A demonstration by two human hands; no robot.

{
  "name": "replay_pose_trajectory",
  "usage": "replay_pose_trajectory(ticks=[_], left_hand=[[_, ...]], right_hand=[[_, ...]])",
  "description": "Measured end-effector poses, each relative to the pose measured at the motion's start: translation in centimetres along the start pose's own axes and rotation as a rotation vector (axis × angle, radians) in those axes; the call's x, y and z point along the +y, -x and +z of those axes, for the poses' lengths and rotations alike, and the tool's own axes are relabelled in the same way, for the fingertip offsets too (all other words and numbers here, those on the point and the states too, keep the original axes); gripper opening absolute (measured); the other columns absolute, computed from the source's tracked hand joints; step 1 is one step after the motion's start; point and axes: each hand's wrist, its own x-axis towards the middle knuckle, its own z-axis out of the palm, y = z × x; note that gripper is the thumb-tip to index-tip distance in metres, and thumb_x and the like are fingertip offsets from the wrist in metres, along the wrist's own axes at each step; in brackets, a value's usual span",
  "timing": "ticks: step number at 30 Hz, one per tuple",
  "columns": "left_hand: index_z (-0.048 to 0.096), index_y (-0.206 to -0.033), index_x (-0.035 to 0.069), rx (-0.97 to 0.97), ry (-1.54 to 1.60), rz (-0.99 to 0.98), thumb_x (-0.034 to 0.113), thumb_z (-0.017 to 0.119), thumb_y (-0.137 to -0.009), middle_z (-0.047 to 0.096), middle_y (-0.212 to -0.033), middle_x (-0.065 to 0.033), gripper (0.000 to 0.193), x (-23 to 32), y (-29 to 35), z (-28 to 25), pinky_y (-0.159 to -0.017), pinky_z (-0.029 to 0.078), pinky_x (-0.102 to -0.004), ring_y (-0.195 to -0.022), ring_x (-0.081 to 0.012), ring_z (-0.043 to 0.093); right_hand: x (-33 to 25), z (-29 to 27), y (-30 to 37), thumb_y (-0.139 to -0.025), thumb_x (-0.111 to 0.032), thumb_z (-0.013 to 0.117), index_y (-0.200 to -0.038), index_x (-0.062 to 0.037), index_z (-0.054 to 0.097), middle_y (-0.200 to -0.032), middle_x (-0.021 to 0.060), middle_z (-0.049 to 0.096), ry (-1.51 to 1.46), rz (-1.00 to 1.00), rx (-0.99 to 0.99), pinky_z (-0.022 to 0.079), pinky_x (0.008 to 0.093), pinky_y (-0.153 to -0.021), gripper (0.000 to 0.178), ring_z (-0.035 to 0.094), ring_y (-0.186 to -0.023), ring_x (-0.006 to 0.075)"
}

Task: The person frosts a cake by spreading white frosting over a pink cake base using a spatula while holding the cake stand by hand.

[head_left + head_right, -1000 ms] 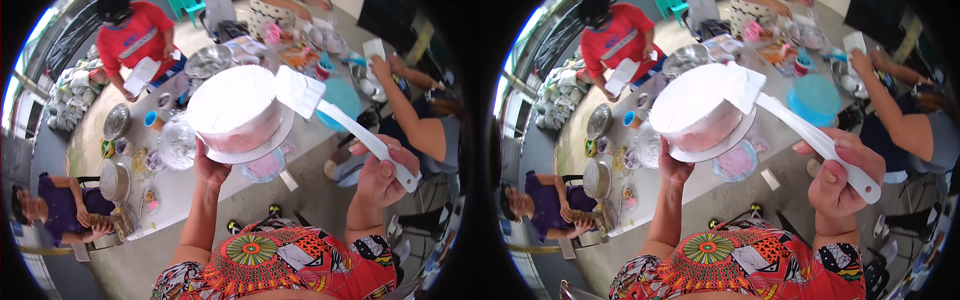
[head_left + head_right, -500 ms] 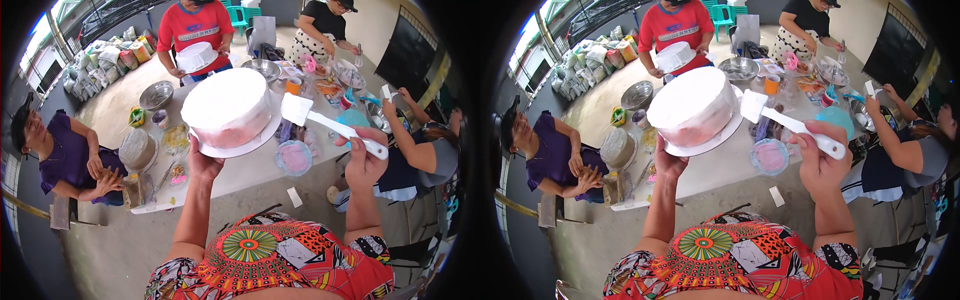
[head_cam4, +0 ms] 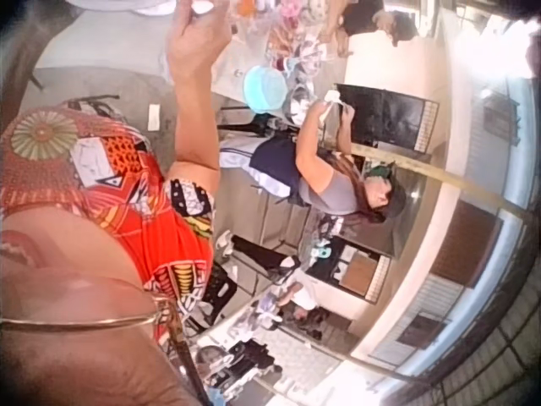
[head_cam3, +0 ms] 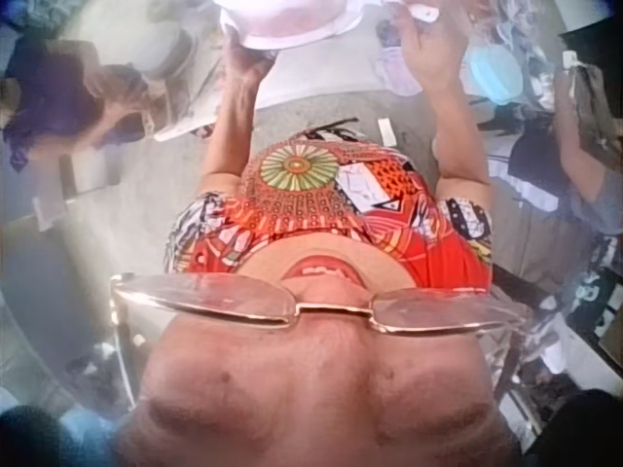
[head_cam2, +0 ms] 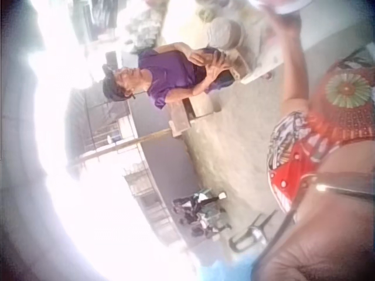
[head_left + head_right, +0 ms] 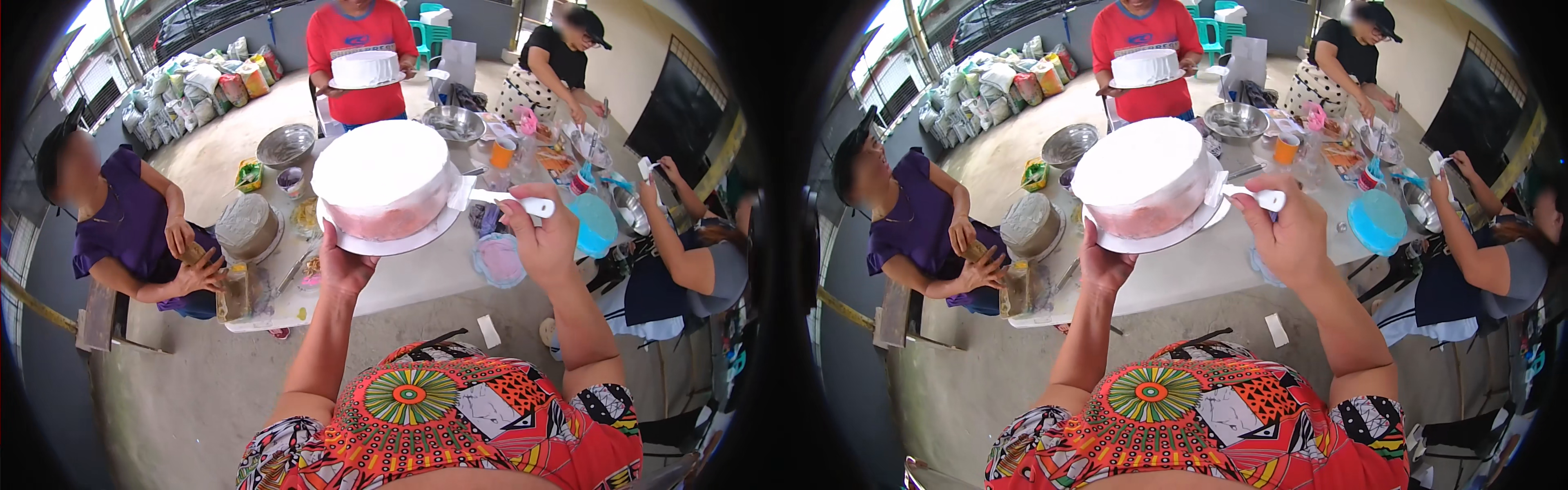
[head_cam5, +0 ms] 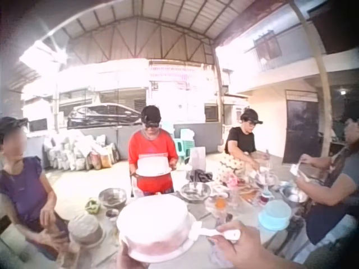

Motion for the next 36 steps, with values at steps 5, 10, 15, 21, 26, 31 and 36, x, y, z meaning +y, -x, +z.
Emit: replay_pose_trajectory(ticks=[5, 10, 15, 21, 26, 31, 36], left_hand=[[0.036, -0.12, 0.015, 0.054, -0.065, 0.023, 0.055, 0.03, -0.081, 0.046, -0.115, -0.006, 0.056, 0.0, 0.5, 0.3, -0.065, 0.05, -0.0341, -0.099, -0.0223, 0.05], [0.034, -0.122, 0.015, 0.056, -0.158, 0.075, 0.055, 0.028, -0.082, 0.044, -0.118, -0.0066, 0.057, 0.1, 0.4, 1.2, -0.064, 0.051, -0.0339, -0.101, -0.023, 0.049], [0.035, -0.121, 0.016, 0.08, -0.094, 0.039, 0.055, 0.025, -0.083, 0.048, -0.113, -0.0054, 0.056, 2.8, 0.4, 0.5, -0.057, 0.05, -0.0315, -0.094, -0.0225, 0.053], [0.041, -0.116, 0.013, 0.04, -0.051, 0.088, 0.05, 0.032, -0.083, 0.05, -0.111, -0.0064, 0.051, 6.8, -0.4, -2.3, -0.072, 0.048, -0.0381, -0.096, -0.0232, 0.052], [0.041, -0.116, 0.012, 0.167, -0.055, 0.189, 0.047, 0.033, -0.083, 0.048, -0.113, -0.0088, 0.048, 7.0, -0.2, -2.7, -0.073, 0.047, -0.0426, -0.1, -0.0268, 0.05], [0.041, -0.117, 0.013, -0.009, 0.024, 0.129, 0.044, 0.035, -0.084, 0.047, -0.116, -0.0083, 0.046, 8.8, -0.6, -5.5, -0.077, 0.045, -0.0444, -0.104, -0.0275, 0.046], [0.041, -0.117, 0.014, 0.094, 0.002, 0.122, 0.044, 0.039, -0.082, 0.046, -0.116, -0.007, 0.046, 8.7, -0.9, -7.8, -0.078, 0.043, -0.0466, -0.105, -0.0272, 0.045]], right_hand=[[-0.6, 2.1, -1.0, -0.076, -0.015, 0.06, -0.081, -0.005, 0.049, -0.059, 0.0065, 0.054, 0.061, 0.027, -0.083, 0.04, 0.0249, -0.046, 0.015, 0.053, -0.05, 0.0138], [-1.3, 2.1, -3.4, -0.077, -0.013, 0.059, -0.081, -0.0038, 0.049, -0.059, 0.0051, 0.055, -0.056, 0.1, -0.105, 0.04, 0.0236, -0.044, 0.014, 0.052, -0.047, 0.0109], [-3.8, -0.1, -5.1, -0.078, -0.011, 0.057, -0.082, -0.0017, 0.05, -0.061, 0.0055, 0.056, -0.15, 0.137, -0.053, 0.04, 0.0205, -0.044, 0.013, 0.052, -0.047, 0.0087], [0.3, -0.4, -5.0, -0.085, -0.016, 0.048, -0.091, 0.002, 0.048, -0.07, 0.0116, 0.057, -0.278, 0.188, 0.193, 0.044, 0.0221, -0.051, 0.019, 0.055, -0.053, 0.0149], [6.5, 1.2, -1.9, -0.083, -0.017, 0.051, -0.088, 0.0022, 0.049, -0.065, 0.0116, 0.058, -0.341, 0.376, 0.248, 0.045, 0.0232, -0.053, 0.02, 0.057, -0.052, 0.0148], [13.1, 4.1, 2.3, -0.083, -0.015, 0.051, -0.09, 0.0026, 0.048, -0.067, 0.0101, 0.058, -0.343, 0.623, 0.143, 0.044, 0.0217, -0.05, 0.019, 0.057, -0.053, 0.0135], [18.2, 8.6, 5.9, -0.082, -0.016, 0.052, -0.09, 0.0023, 0.048, -0.069, 0.0097, 0.058, -0.183, 0.647, 0.026, 0.045, 0.022, -0.052, 0.02, 0.058, -0.055, 0.0132]])
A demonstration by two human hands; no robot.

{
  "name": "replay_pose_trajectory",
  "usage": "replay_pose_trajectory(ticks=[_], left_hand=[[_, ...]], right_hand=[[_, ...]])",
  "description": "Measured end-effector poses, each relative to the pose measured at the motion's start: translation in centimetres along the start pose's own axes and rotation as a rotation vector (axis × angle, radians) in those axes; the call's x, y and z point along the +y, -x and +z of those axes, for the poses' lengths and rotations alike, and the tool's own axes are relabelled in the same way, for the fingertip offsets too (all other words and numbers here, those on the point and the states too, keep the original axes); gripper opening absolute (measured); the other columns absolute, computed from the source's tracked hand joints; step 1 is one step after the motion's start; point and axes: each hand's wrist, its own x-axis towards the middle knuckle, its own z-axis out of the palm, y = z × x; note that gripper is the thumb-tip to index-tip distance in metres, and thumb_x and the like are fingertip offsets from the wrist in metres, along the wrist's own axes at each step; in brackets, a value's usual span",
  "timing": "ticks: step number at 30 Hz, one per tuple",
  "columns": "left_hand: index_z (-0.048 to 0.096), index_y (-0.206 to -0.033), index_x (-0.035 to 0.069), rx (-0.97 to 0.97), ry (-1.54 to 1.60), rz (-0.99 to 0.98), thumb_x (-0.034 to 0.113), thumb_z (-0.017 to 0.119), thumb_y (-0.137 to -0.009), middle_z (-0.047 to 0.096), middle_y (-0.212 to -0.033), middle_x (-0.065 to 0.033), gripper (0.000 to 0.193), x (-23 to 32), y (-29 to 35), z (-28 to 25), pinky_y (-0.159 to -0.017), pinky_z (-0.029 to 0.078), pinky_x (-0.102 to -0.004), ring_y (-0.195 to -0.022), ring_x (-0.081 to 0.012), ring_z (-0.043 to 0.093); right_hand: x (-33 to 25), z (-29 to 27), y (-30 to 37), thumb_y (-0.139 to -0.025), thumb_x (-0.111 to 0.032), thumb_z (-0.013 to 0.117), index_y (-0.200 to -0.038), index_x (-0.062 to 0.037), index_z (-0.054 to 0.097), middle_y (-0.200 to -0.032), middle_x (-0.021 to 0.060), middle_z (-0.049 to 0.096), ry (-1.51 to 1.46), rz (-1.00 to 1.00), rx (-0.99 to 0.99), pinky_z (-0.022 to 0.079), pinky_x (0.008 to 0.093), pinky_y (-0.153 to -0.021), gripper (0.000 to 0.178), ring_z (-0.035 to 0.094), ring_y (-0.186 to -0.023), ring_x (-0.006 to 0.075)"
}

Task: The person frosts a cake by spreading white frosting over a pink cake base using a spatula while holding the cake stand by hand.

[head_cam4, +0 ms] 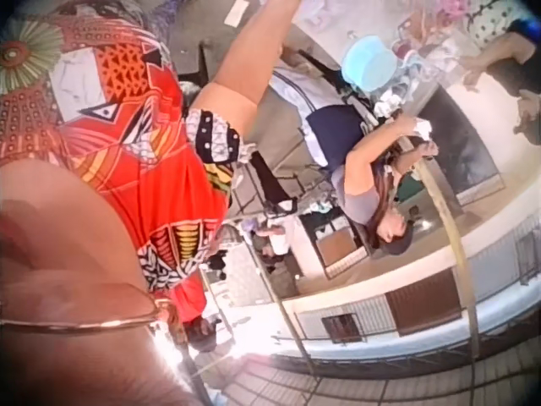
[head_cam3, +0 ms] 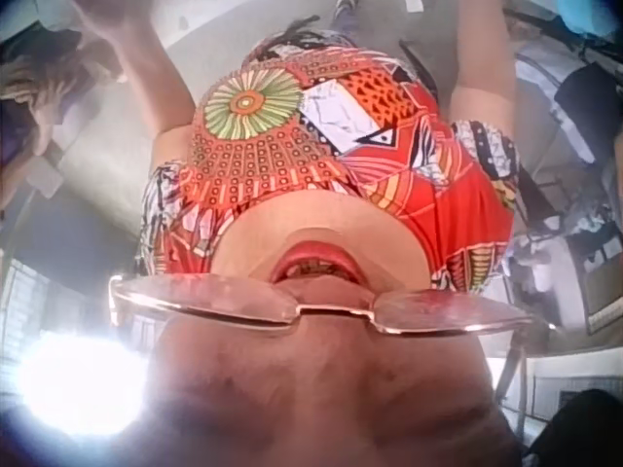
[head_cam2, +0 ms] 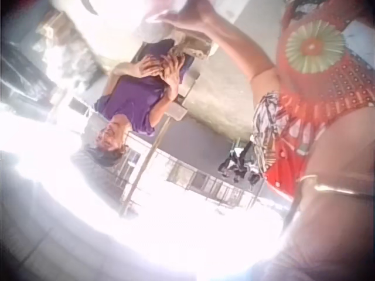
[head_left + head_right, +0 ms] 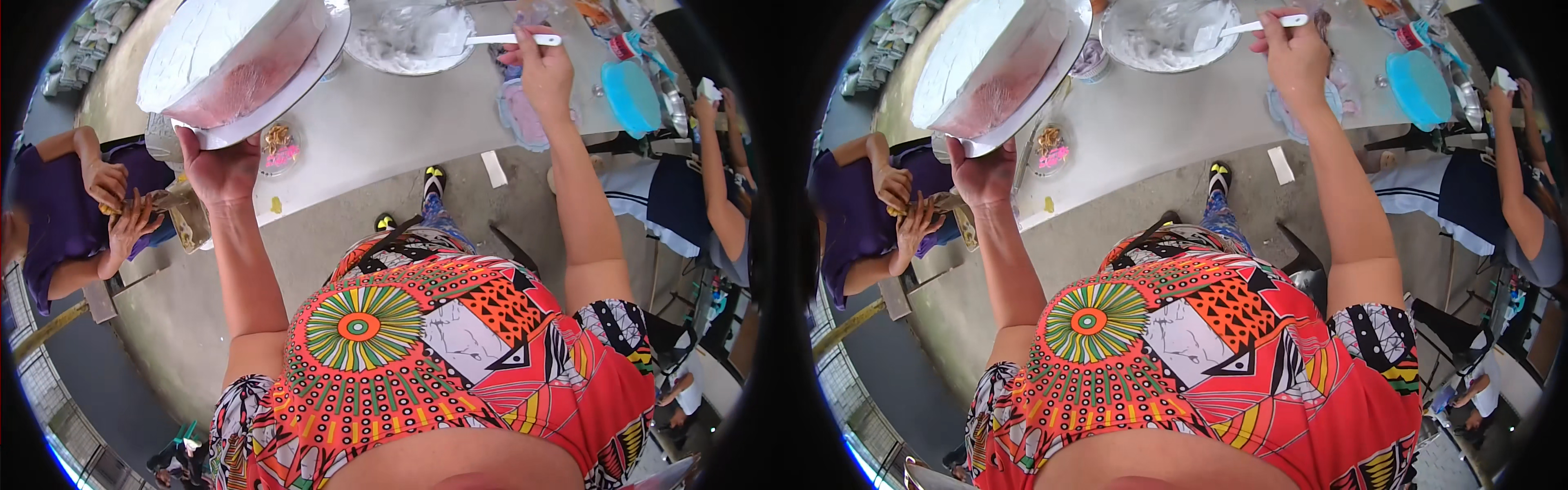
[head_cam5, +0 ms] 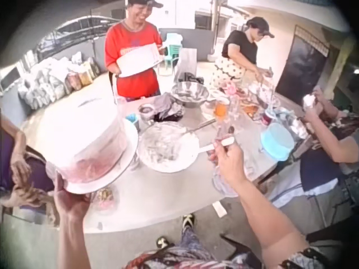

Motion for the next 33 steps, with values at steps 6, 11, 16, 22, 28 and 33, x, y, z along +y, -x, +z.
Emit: replay_pose_trajectory(ticks=[6, 11, 16, 22, 28, 33], left_hand=[[0.041, -0.118, 0.015, 0.028, 0.013, -0.04, 0.046, 0.039, -0.081, 0.046, -0.117, -0.006, 0.047, -0.7, -0.4, -2.3, -0.079, 0.043, -0.0449, -0.105, -0.0264, 0.045], [0.04, -0.119, 0.016, 0.16, -0.007, 0.012, 0.045, 0.039, -0.082, 0.044, -0.119, -0.0042, 0.047, -1.3, 0.4, -2.2, -0.085, 0.038, -0.0456, -0.108, -0.0251, 0.043], [0.038, -0.121, 0.016, 0.106, 0.056, -0.006, 0.046, 0.038, -0.082, 0.042, -0.121, -0.0035, 0.049, -1.2, 3.6, -1.9, -0.091, 0.032, -0.0452, -0.112, -0.0243, 0.039], [0.037, -0.121, 0.015, 0.335, -0.145, 0.091, 0.048, 0.038, -0.082, 0.042, -0.121, -0.0047, 0.051, -1.1, 5.1, -0.1, -0.09, 0.035, -0.0421, -0.111, -0.0237, 0.041], [0.039, -0.119, 0.015, 0.442, -0.115, 0.105, 0.049, 0.037, -0.081, 0.044, -0.118, -0.0064, 0.051, -1.8, 4.3, -1.4, -0.086, 0.039, -0.0437, -0.107, -0.026, 0.044], [0.037, -0.12, 0.015, 0.423, -0.062, 0.067, 0.051, 0.032, -0.082, 0.042, -0.12, -0.0065, 0.052, -3.5, 2.6, -1.5, -0.085, 0.041, -0.0439, -0.107, -0.0275, 0.043]], right_hand=[[4.8, 3.2, -0.8, -0.082, -0.016, 0.052, -0.091, 0.0021, 0.049, -0.07, 0.0097, 0.059, 0.108, 0.103, -0.094, 0.047, 0.0227, -0.053, 0.02, 0.058, -0.056, 0.013], [7.0, 5.0, -1.4, -0.08, -0.022, 0.055, -0.084, -0.0001, 0.049, -0.065, 0.0079, 0.06, 0.105, 0.155, -0.085, 0.045, 0.0228, -0.048, 0.023, 0.059, -0.053, 0.0134], [5.7, 5.4, 0.0, -0.08, -0.02, 0.055, -0.083, 0.0004, 0.049, -0.064, 0.0085, 0.06, 0.037, 0.195, -0.092, 0.044, 0.0228, -0.048, 0.022, 0.059, -0.052, 0.0139], [4.4, 5.7, -1.1, -0.081, -0.02, 0.054, -0.086, 0.0017, 0.05, -0.068, 0.0098, 0.059, 0.051, 0.188, -0.106, 0.045, 0.0218, -0.051, 0.023, 0.058, -0.054, 0.0125], [5.4, 6.6, 0.0, -0.081, -0.019, 0.054, -0.081, 0.0001, 0.049, -0.063, 0.0086, 0.059, 0.037, 0.118, -0.101, 0.044, 0.0225, -0.047, 0.019, 0.058, -0.051, 0.014], [6.2, 2.5, -1.1, -0.084, -0.017, 0.049, -0.085, 0.0012, 0.046, -0.067, 0.011, 0.057, -0.291, 0.34, 0.066, 0.048, 0.0254, -0.048, 0.018, 0.057, -0.051, 0.0164]])
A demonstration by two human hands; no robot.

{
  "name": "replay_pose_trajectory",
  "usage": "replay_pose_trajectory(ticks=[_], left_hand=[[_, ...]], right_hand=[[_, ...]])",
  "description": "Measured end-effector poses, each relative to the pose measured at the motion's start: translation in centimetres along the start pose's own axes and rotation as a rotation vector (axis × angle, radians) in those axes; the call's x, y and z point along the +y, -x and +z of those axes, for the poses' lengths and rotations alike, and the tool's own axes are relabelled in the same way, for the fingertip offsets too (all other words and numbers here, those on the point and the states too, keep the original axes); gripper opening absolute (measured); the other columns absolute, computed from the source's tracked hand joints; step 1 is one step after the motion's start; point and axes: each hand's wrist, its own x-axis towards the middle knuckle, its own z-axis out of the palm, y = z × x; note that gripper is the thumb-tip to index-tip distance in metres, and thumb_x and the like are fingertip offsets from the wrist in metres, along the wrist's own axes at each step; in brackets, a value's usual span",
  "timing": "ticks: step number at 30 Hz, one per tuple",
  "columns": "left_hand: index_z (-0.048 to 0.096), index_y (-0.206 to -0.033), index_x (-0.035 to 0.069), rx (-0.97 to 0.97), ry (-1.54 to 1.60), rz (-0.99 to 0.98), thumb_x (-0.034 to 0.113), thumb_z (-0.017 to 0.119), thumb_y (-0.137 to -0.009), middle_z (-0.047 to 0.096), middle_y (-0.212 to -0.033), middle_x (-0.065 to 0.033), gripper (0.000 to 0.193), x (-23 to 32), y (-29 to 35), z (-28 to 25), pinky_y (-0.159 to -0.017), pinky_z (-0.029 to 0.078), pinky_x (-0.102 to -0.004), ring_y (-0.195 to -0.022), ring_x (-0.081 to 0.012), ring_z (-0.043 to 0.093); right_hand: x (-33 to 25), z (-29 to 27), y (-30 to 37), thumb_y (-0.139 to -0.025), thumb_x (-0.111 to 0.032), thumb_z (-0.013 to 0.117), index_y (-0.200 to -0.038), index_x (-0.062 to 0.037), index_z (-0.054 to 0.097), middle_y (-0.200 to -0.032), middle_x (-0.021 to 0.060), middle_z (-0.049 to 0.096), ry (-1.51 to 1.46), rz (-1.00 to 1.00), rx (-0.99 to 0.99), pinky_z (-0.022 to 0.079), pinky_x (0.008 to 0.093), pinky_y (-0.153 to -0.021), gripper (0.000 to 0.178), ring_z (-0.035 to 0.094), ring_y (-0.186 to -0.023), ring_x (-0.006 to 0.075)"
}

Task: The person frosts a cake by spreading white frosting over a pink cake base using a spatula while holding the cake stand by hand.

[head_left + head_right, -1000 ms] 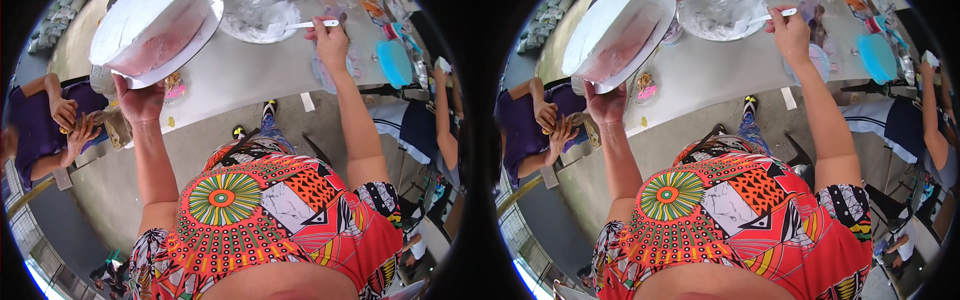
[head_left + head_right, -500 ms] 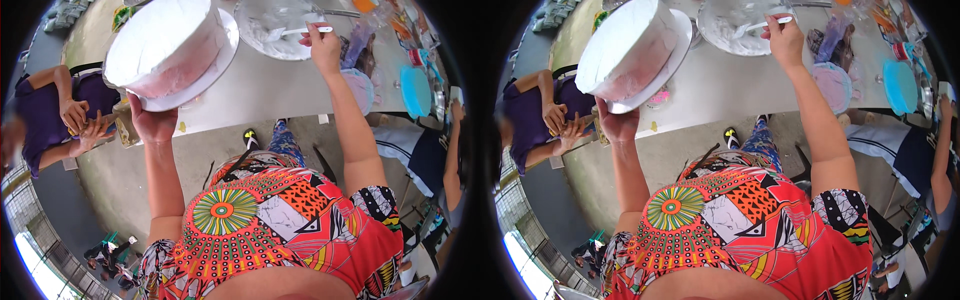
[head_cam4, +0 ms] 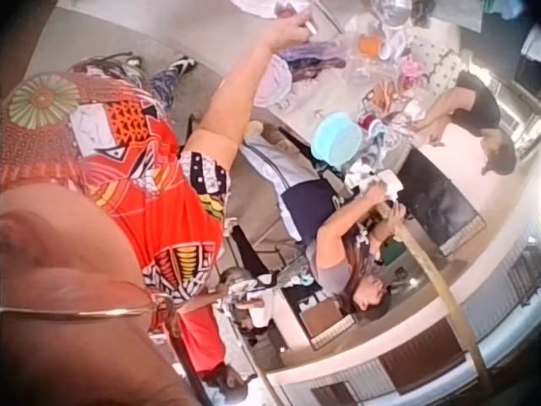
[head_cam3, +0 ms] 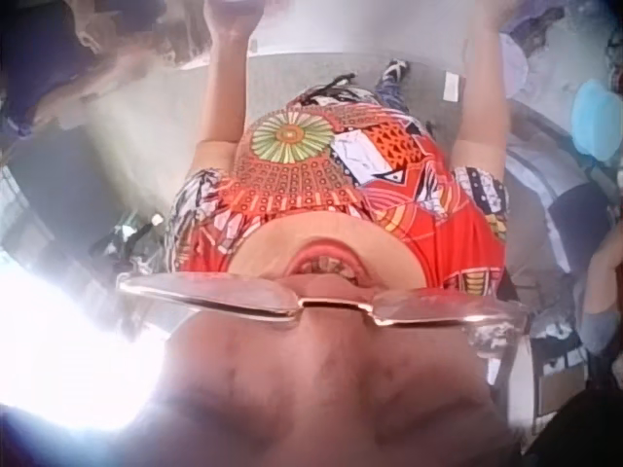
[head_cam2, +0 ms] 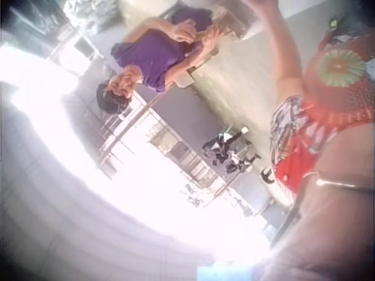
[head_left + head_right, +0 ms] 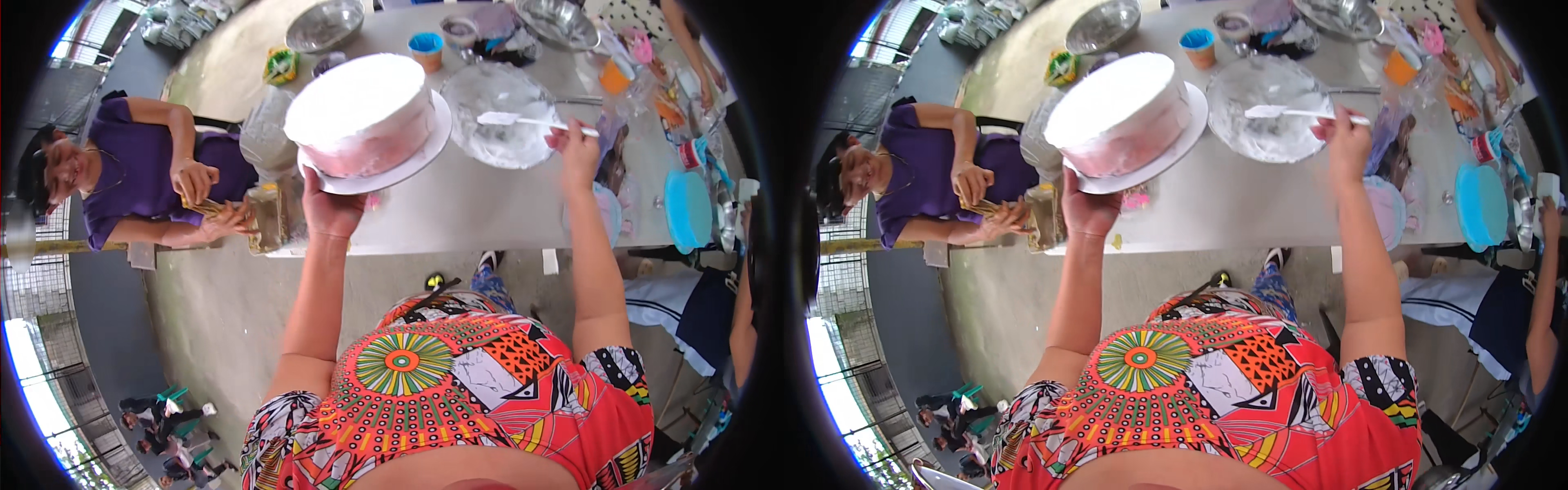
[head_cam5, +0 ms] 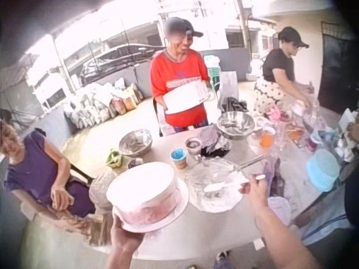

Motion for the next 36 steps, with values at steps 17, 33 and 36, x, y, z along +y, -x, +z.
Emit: replay_pose_trajectory(ticks=[17, 33, 36], left_hand=[[0.041, -0.116, 0.012, -0.288, 0.037, -0.237, 0.052, 0.025, -0.084, 0.048, -0.114, -0.0096, 0.053, -5.2, -4.4, 5.1, -0.075, 0.048, -0.0429, -0.1, -0.0275, 0.05], [0.037, -0.119, 0.013, -0.36, 0.06, -0.228, 0.053, 0.024, -0.084, 0.045, -0.117, -0.0083, 0.055, -4.7, -4.5, 6.6, -0.074, 0.049, -0.0417, -0.102, -0.0264, 0.049], [0.037, -0.119, 0.013, -0.385, 0.025, -0.215, 0.053, 0.025, -0.083, 0.046, -0.117, -0.0082, 0.056, -4.3, -4.4, 7.1, -0.075, 0.049, -0.0416, -0.102, -0.0264, 0.049]], right_hand=[[-15.0, -4.1, 7.1, -0.086, -0.017, 0.045, -0.089, -0.0008, 0.043, -0.07, 0.0122, 0.056, -0.247, -0.283, 0.073, 0.048, 0.0272, -0.051, 0.017, 0.055, -0.054, 0.0173], [-17.5, 0.2, 7.7, -0.084, -0.015, 0.05, -0.088, 0.0003, 0.047, -0.066, 0.0093, 0.056, 0.031, -0.428, -0.043, 0.044, 0.0221, -0.047, 0.016, 0.054, -0.05, 0.0124], [-17.9, 0.6, 7.3, -0.082, -0.013, 0.053, -0.087, 0.0002, 0.048, -0.065, 0.0088, 0.056, 0.028, -0.496, -0.082, 0.043, 0.0209, -0.044, 0.015, 0.054, -0.049, 0.0107]])
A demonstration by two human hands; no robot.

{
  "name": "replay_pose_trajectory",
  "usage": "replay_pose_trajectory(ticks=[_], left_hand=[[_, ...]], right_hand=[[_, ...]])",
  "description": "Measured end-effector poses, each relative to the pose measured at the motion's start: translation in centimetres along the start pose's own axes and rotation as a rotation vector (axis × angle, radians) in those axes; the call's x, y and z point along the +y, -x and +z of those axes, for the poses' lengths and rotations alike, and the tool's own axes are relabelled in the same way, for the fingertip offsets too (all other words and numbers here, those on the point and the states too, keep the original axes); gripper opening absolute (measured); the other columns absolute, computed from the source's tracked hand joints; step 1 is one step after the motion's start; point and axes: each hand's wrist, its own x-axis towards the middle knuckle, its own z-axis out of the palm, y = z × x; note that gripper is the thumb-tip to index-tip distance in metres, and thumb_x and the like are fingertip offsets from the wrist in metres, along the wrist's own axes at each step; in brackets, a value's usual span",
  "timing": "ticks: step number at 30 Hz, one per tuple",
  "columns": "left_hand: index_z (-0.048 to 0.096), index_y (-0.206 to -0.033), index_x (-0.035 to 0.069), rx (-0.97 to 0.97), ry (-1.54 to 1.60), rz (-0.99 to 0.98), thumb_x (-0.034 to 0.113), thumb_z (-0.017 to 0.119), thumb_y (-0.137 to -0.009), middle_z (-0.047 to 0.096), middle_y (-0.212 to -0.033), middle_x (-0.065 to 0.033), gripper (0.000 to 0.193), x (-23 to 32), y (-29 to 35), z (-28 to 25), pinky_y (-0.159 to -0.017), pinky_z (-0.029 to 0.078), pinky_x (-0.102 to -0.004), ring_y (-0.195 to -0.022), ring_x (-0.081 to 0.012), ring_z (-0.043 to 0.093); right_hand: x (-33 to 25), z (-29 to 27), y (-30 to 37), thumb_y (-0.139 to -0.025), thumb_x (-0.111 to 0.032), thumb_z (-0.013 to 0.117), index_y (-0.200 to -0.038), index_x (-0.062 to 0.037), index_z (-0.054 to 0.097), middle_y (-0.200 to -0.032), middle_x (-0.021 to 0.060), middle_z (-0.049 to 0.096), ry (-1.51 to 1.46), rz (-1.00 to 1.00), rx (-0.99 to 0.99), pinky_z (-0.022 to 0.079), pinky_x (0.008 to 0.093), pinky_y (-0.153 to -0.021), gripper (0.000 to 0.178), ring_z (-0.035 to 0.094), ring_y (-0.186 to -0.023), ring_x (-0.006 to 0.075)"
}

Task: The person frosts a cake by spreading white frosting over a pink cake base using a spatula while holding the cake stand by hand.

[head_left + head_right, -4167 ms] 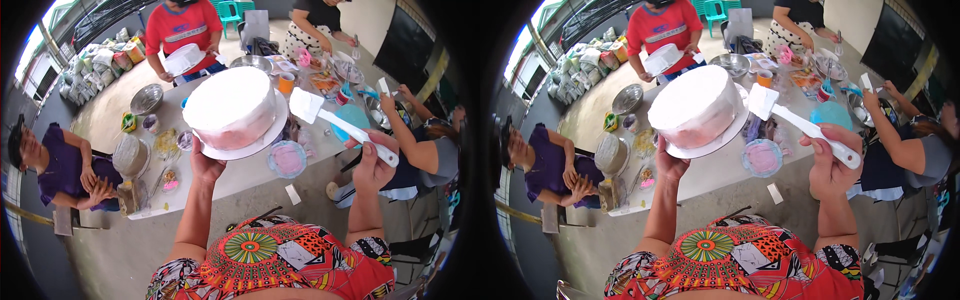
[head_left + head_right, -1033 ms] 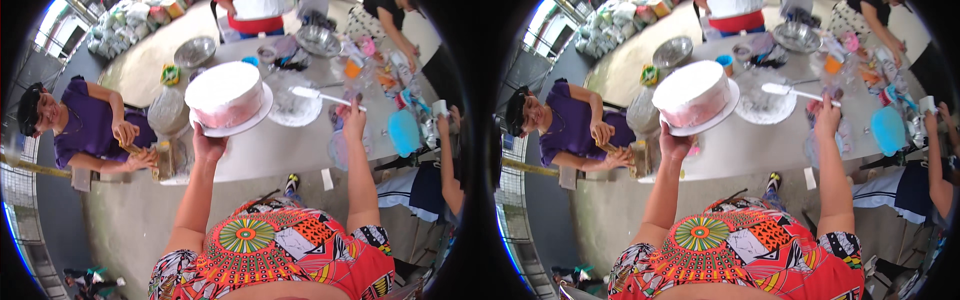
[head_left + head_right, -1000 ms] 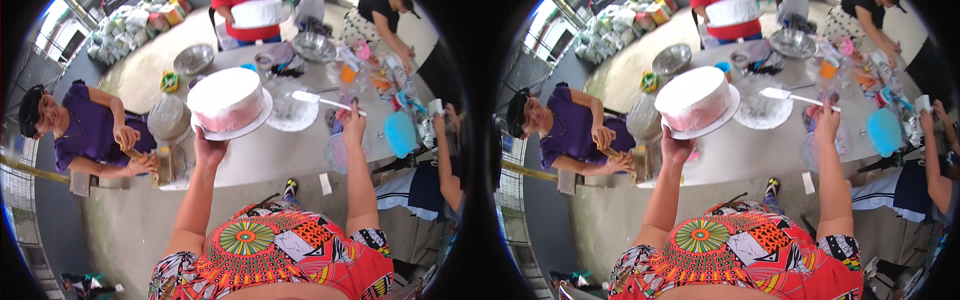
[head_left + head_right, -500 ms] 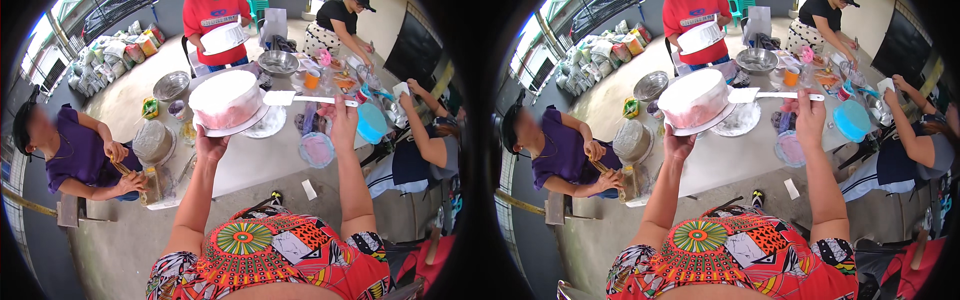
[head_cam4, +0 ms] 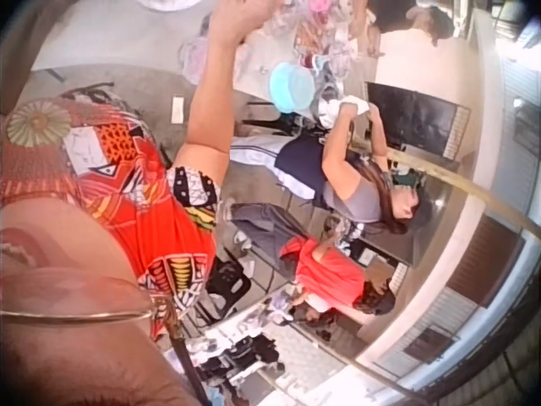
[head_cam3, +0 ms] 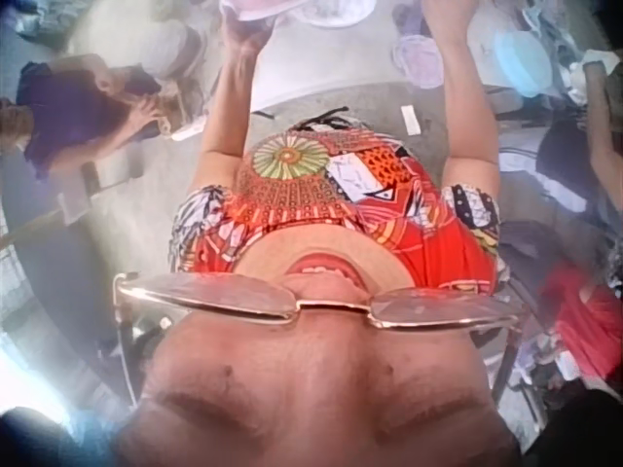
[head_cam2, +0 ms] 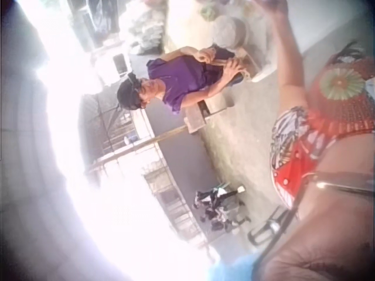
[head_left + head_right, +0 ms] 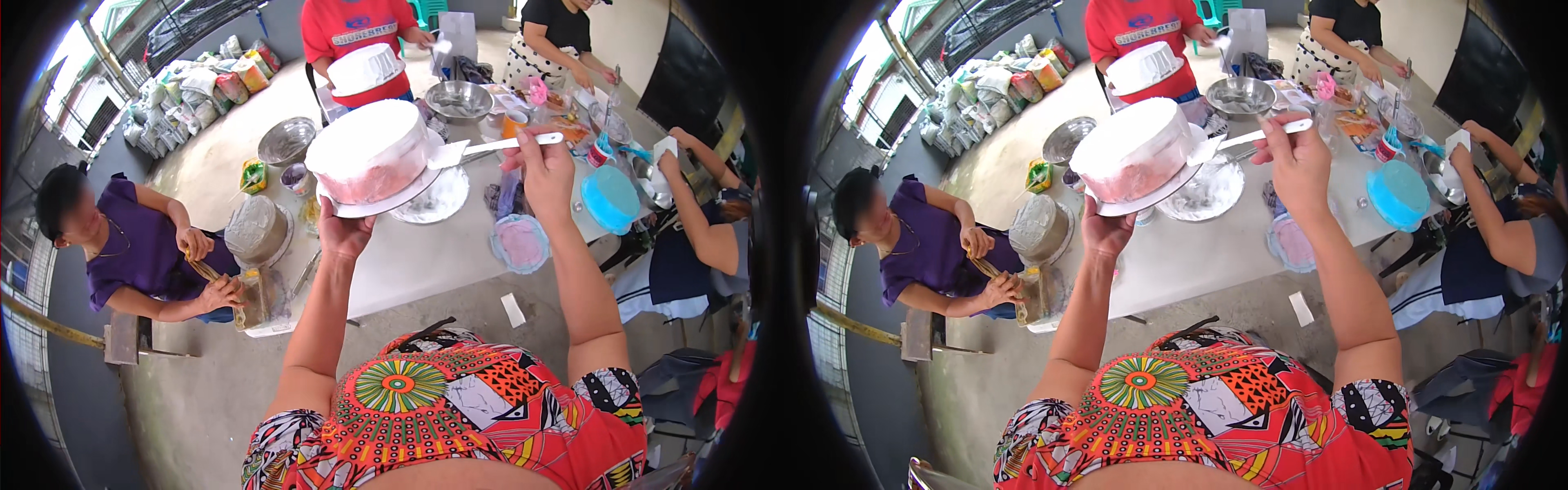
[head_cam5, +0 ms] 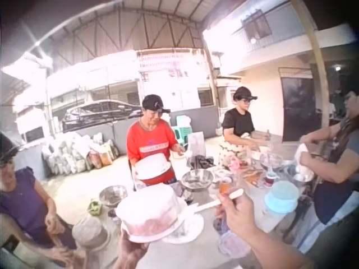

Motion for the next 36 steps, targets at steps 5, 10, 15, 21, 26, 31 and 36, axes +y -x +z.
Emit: replay_pose_trajectory(ticks=[5, 10, 15, 21, 26, 31, 36], left_hand=[[0.038, -0.119, 0.014, 0.006, -0.026, 0.033, 0.054, 0.026, -0.083, 0.046, -0.116, -0.0079, 0.056, -0.7, 0.3, 1.8, -0.074, 0.049, -0.0408, -0.102, -0.0259, 0.049], [0.04, -0.117, 0.012, -0.005, -0.076, 0.085, 0.053, 0.027, -0.083, 0.048, -0.115, -0.0078, 0.055, 0.1, 0.6, 3.1, -0.075, 0.049, -0.0403, -0.101, -0.0256, 0.05], [0.04, -0.116, 0.011, -0.019, 0.023, 0.137, 0.052, 0.026, -0.083, 0.05, -0.113, -0.0076, 0.055, -0.3, 1.3, 2.4, -0.075, 0.049, -0.0412, -0.099, -0.0255, 0.052], [0.04, -0.117, 0.01, -0.064, 0.065, 0.15, 0.051, 0.027, -0.084, 0.049, -0.113, -0.0083, 0.054, 1.0, 1.9, 2.5, -0.076, 0.048, -0.0427, -0.1, -0.0261, 0.051], [0.043, -0.112, 0.007, -0.03, 0.046, 0.141, 0.044, 0.033, -0.085, 0.052, -0.109, -0.0099, 0.047, 2.1, 2.0, 2.7, -0.075, 0.049, -0.0422, -0.098, -0.0262, 0.053], [0.041, -0.115, 0.008, -0.095, 0.075, 0.059, 0.046, 0.03, -0.085, 0.049, -0.113, -0.0095, 0.049, 3.5, 1.4, 2.8, -0.078, 0.047, -0.0421, -0.101, -0.0262, 0.05], [0.039, -0.118, 0.009, -0.088, 0.059, 0.043, 0.047, 0.027, -0.085, 0.048, -0.115, -0.0093, 0.052, 4.2, 0.4, 2.4, -0.079, 0.047, -0.0413, -0.103, -0.0262, 0.048]], right_hand=[[-2.5, 1.0, -2.7, -0.076, -0.018, 0.06, -0.077, -0.0017, 0.051, -0.059, 0.0038, 0.056, 0.17, -0.062, -0.104, 0.038, 0.0196, -0.04, 0.019, 0.052, -0.044, 0.0076], [-3.7, 2.5, -5.2, -0.076, -0.022, 0.061, -0.075, -0.0023, 0.05, -0.057, 0.005, 0.056, 0.198, -0.175, -0.266, 0.039, 0.021, -0.04, 0.022, 0.053, -0.043, 0.0098], [-4.2, 0.6, -6.8, -0.077, -0.021, 0.059, -0.079, -0.0025, 0.053, -0.057, 0.0043, 0.056, 0.126, -0.221, -0.303, 0.039, 0.0194, -0.04, 0.019, 0.052, -0.044, 0.0078], [-5.2, 0.2, -5.5, -0.078, -0.019, 0.058, -0.08, -0.0025, 0.053, -0.059, 0.0034, 0.056, 0.091, -0.245, -0.302, 0.038, 0.0184, -0.041, 0.018, 0.052, -0.045, 0.0064], [-5.4, 1.5, -4.9, -0.081, -0.015, 0.055, -0.081, -0.0011, 0.051, -0.062, 0.0049, 0.056, 0.17, -0.247, -0.291, 0.039, 0.0181, -0.044, 0.014, 0.052, -0.046, 0.0075], [-6.5, 2.0, -5.3, -0.079, -0.018, 0.057, -0.08, -0.002, 0.052, -0.058, 0.0032, 0.055, 0.059, -0.209, -0.187, 0.038, 0.0181, -0.04, 0.017, 0.049, -0.043, 0.0053], [-7.3, 1.9, -4.5, -0.079, -0.019, 0.058, -0.081, -0.0017, 0.052, -0.058, 0.0032, 0.054, 0.027, -0.233, -0.134, 0.037, 0.0168, -0.04, 0.019, 0.048, -0.042, 0.0048]])
